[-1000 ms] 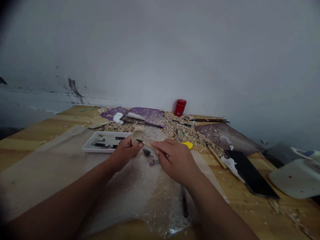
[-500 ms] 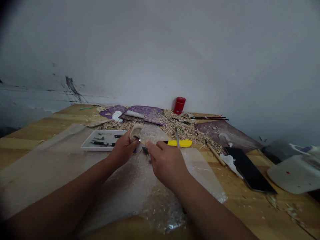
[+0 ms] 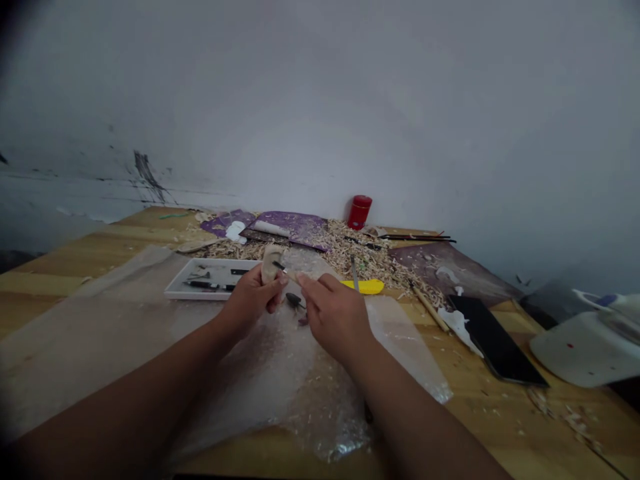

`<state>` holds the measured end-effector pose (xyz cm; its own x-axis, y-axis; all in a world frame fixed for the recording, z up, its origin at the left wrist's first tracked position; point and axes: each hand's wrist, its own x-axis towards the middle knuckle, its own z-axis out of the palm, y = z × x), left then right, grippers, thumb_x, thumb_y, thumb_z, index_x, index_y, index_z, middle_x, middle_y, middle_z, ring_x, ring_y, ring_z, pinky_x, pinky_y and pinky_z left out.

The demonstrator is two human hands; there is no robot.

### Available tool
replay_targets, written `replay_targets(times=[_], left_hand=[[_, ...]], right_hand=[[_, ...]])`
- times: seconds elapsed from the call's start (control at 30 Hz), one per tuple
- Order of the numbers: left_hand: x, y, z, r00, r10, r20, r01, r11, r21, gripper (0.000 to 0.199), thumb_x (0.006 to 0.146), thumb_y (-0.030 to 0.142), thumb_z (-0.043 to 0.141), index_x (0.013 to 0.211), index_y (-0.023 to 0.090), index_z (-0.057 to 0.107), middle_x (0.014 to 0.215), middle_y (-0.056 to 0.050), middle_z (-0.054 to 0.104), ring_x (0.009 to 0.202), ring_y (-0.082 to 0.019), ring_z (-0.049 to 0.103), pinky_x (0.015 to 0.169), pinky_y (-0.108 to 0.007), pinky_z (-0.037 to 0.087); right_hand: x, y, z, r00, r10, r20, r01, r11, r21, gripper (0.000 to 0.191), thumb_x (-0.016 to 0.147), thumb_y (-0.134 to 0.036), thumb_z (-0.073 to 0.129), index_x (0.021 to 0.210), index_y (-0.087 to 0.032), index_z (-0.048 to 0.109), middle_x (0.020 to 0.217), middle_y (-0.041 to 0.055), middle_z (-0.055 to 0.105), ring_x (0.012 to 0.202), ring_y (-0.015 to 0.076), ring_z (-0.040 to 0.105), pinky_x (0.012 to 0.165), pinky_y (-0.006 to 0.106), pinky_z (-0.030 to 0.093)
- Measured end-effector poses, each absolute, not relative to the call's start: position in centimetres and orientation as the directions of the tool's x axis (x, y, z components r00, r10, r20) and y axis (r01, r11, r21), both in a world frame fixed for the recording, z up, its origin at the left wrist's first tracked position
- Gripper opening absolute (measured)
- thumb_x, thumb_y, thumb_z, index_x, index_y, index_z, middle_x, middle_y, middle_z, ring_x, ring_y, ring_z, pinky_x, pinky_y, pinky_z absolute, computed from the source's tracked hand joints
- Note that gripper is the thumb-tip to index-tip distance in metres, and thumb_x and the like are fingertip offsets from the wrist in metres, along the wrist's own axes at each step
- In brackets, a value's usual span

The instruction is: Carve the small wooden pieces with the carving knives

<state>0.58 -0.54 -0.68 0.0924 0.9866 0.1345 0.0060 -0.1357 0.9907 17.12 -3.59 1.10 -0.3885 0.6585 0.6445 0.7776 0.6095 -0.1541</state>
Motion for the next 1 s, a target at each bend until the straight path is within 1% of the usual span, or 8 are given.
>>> replay_targets(times=[0.1, 0.27, 0.33, 0.43, 0.5, 0.57, 0.77, 1.0], left_hand=[[0.4, -0.3, -0.5, 0.051, 0.991, 0.124, 0.051, -0.126, 0.991, 0.019, 0.069, 0.034, 0.057, 0.074, 0.018, 0.046, 0.045, 0.008, 0.046, 0.034, -0.007, 0.037, 0.035, -0.018, 0.029], [0.0, 0.0, -0.7, 0.016, 0.979, 0.202, 0.295, -0.198, 0.935, 0.015, 0.071, 0.032, 0.054, 0.069, 0.018, 0.048, 0.045, 0.007, 0.044, 0.039, -0.008, 0.039, 0.041, -0.019, 0.03], [-0.2, 0.1, -0.7, 0.025, 0.961, 0.274, 0.435, -0.257, 0.863, 0.014, 0.073, 0.033, 0.051, 0.07, 0.019, 0.049, 0.048, 0.006, 0.044, 0.044, -0.009, 0.041, 0.045, -0.02, 0.031], [-0.5, -0.1, -0.5, 0.063, 0.917, 0.393, 0.668, -0.331, 0.666, 0.015, 0.076, 0.034, 0.048, 0.072, 0.02, 0.05, 0.053, 0.005, 0.045, 0.05, -0.01, 0.042, 0.051, -0.022, 0.029], [-0.5, -0.4, -0.2, 0.088, 0.903, 0.421, 0.759, -0.334, 0.559, 0.015, 0.077, 0.034, 0.046, 0.073, 0.02, 0.05, 0.056, 0.004, 0.047, 0.052, -0.011, 0.042, 0.052, -0.023, 0.028], [-0.5, -0.6, 0.1, 0.092, 0.905, 0.415, 0.791, -0.32, 0.522, 0.015, 0.078, 0.033, 0.044, 0.075, 0.02, 0.05, 0.058, 0.002, 0.049, 0.054, -0.013, 0.043, 0.053, -0.024, 0.028], [-0.3, -0.8, 0.2, 0.026, 0.922, 0.387, 0.692, -0.296, 0.659, 0.014, 0.076, 0.032, 0.045, 0.072, 0.019, 0.048, 0.059, 0.002, 0.049, 0.056, -0.013, 0.043, 0.053, -0.023, 0.028], [0.1, -1.3, 0.3, -0.063, 0.946, 0.317, 0.347, -0.277, 0.896, 0.011, 0.071, 0.028, 0.051, 0.071, 0.018, 0.049, 0.061, 0.004, 0.047, 0.056, -0.01, 0.04, 0.053, -0.021, 0.031]], right_hand=[[17.3, -3.8, 1.6, -0.409, 0.661, 0.63, 0.785, 0.606, -0.126, 0.03, 0.083, -0.02, 0.045, 0.11, -0.021, 0.057, 0.079, 0.004, 0.06, 0.07, 0.0133, 0.055, 0.063, 0.023, 0.042], [17.2, -4.4, 2.1, -0.461, 0.678, 0.573, 0.826, 0.564, -0.003, 0.033, 0.081, -0.019, 0.046, 0.112, -0.023, 0.056, 0.08, 0.0039, 0.061, 0.071, 0.0149, 0.056, 0.058, 0.024, 0.039], [17.2, -4.6, 2.3, -0.463, 0.691, 0.555, 0.84, 0.542, 0.025, 0.034, 0.081, -0.02, 0.046, 0.113, -0.024, 0.056, 0.08, 0.0035, 0.061, 0.068, 0.0149, 0.056, 0.055, 0.024, 0.037], [17.5, -4.8, 2.6, -0.461, 0.71, 0.533, 0.845, 0.535, 0.018, 0.033, 0.081, -0.02, 0.045, 0.112, -0.025, 0.056, 0.078, 0.0025, 0.061, 0.065, 0.0139, 0.056, 0.054, 0.024, 0.036], [17.6, -5.0, 2.8, -0.459, 0.716, 0.526, 0.842, 0.54, 0.0, 0.031, 0.082, -0.021, 0.045, 0.11, -0.024, 0.056, 0.078, 0.0024, 0.061, 0.065, 0.0138, 0.056, 0.054, 0.024, 0.036], [17.4, -5.2, 2.8, -0.464, 0.715, 0.524, 0.835, 0.551, -0.012, 0.03, 0.082, -0.021, 0.044, 0.109, -0.023, 0.057, 0.078, 0.0027, 0.06, 0.066, 0.0143, 0.056, 0.055, 0.024, 0.036], [16.2, -5.4, 2.3, -0.473, 0.685, 0.554, 0.842, 0.536, 0.058, 0.033, 0.082, -0.016, 0.041, 0.112, -0.018, 0.055, 0.073, 0.0036, 0.058, 0.06, 0.0143, 0.053, 0.051, 0.025, 0.033], [15.9, -5.2, 1.5, -0.462, 0.629, 0.625, 0.815, 0.579, 0.019, 0.033, 0.084, -0.017, 0.041, 0.114, -0.017, 0.054, 0.073, 0.0043, 0.057, 0.062, 0.0143, 0.052, 0.053, 0.024, 0.038]])
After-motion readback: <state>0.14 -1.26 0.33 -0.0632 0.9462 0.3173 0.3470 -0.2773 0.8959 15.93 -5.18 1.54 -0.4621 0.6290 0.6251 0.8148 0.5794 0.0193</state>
